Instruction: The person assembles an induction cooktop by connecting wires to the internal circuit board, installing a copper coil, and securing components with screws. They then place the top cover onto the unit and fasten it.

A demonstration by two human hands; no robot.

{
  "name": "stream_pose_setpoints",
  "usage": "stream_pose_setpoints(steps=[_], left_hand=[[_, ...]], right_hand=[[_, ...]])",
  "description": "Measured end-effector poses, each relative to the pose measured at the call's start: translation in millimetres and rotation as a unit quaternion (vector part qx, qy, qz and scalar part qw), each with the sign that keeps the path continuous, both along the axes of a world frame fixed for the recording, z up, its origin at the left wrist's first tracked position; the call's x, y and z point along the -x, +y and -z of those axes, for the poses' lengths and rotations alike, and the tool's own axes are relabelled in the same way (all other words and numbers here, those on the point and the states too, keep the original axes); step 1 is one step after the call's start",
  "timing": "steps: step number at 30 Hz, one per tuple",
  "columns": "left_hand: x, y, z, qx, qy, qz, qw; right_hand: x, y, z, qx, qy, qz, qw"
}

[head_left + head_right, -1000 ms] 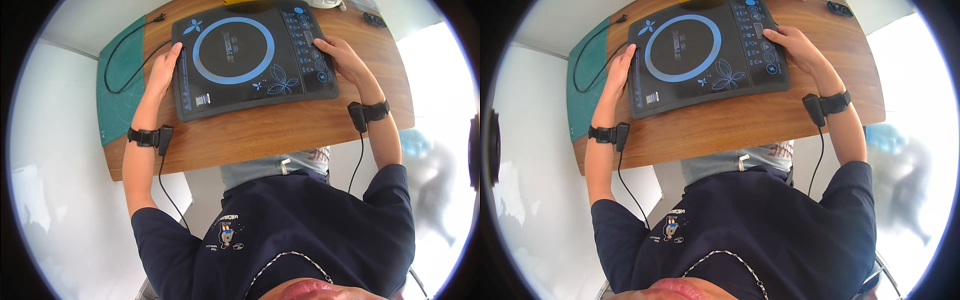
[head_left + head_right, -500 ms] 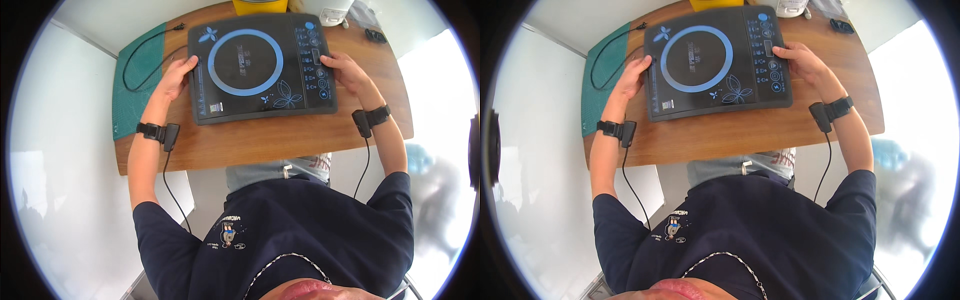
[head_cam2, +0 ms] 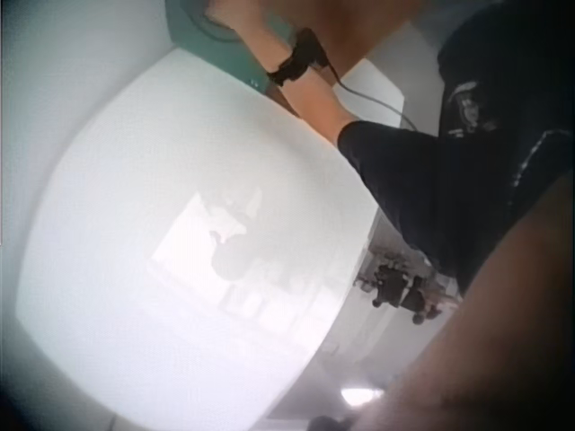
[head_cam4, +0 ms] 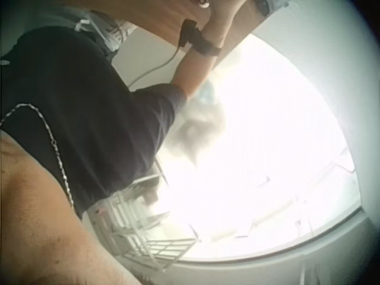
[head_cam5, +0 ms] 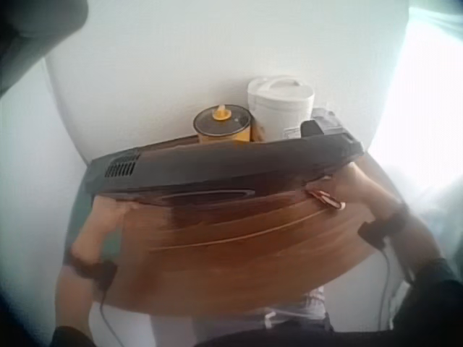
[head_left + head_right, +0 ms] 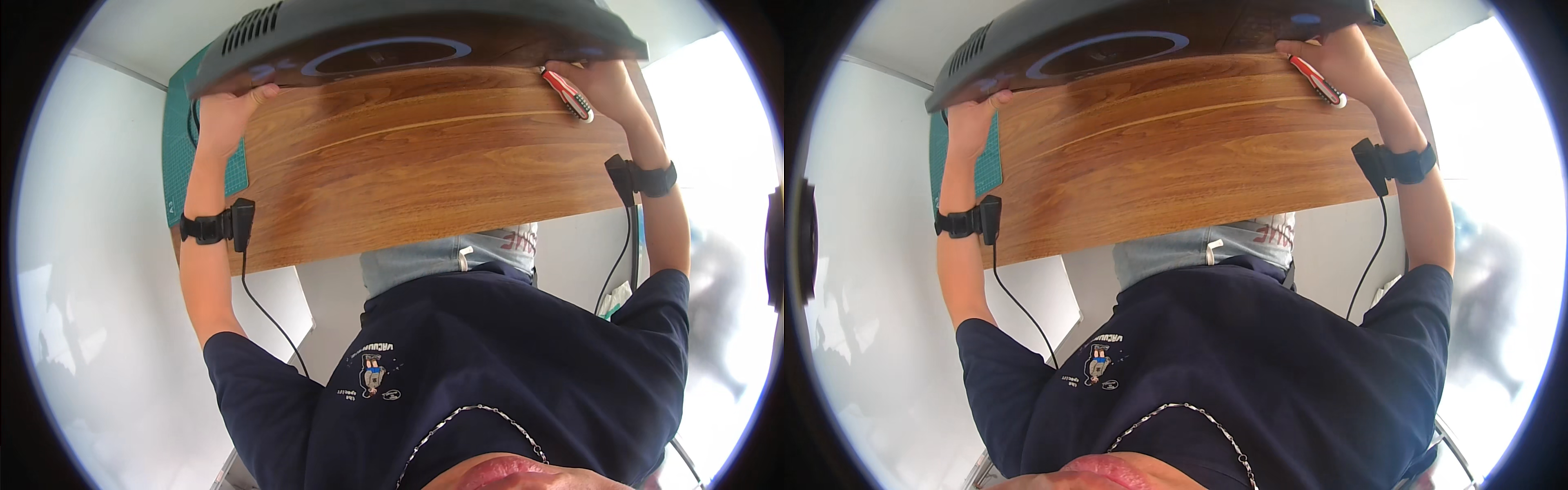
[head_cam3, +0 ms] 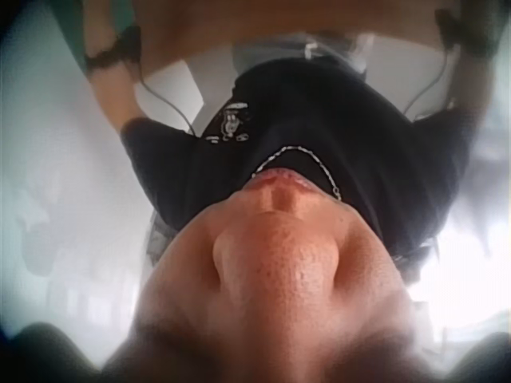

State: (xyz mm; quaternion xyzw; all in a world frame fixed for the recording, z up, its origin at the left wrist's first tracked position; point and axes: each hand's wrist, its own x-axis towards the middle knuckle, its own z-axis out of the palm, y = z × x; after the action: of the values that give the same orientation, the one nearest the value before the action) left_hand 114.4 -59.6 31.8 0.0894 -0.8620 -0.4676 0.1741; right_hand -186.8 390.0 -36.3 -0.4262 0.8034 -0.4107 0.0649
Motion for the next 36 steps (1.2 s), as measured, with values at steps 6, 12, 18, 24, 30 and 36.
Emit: stream_pose_setpoints(steps=[6, 12, 18, 24, 30, 36], left_hand=[[-8.7, 19.9, 5.1, 0.144, 0.062, 0.041, 0.987], [-17.3, 11.1, 35.4, 0.180, 0.162, 0.110, 0.964], [-29.0, 12.7, 41.2, 0.356, 0.176, 0.140, 0.907], [-31.6, 15.2, 43.2, 0.465, 0.107, 0.156, 0.865], [-31.4, 7.0, 56.2, 0.455, 0.022, 0.144, 0.878], [-43.6, 2.4, 67.7, 0.421, -0.103, 0.084, 0.897]], right_hand=[[-42.4, -29.7, -21.8, 0.075, 0.137, -0.082, 0.984], [-41.4, -35.3, 13.3, 0.141, 0.169, -0.154, 0.963], [-53.2, -39.6, 16.5, 0.051, 0.338, -0.141, 0.929], [-47.0, -37.6, 29.1, 0.003, 0.425, -0.195, 0.884], [-48.7, -38.5, 32.0, -0.022, 0.461, -0.202, 0.864], [-47.5, -37.2, 34.5, -0.029, 0.462, -0.200, 0.864]])
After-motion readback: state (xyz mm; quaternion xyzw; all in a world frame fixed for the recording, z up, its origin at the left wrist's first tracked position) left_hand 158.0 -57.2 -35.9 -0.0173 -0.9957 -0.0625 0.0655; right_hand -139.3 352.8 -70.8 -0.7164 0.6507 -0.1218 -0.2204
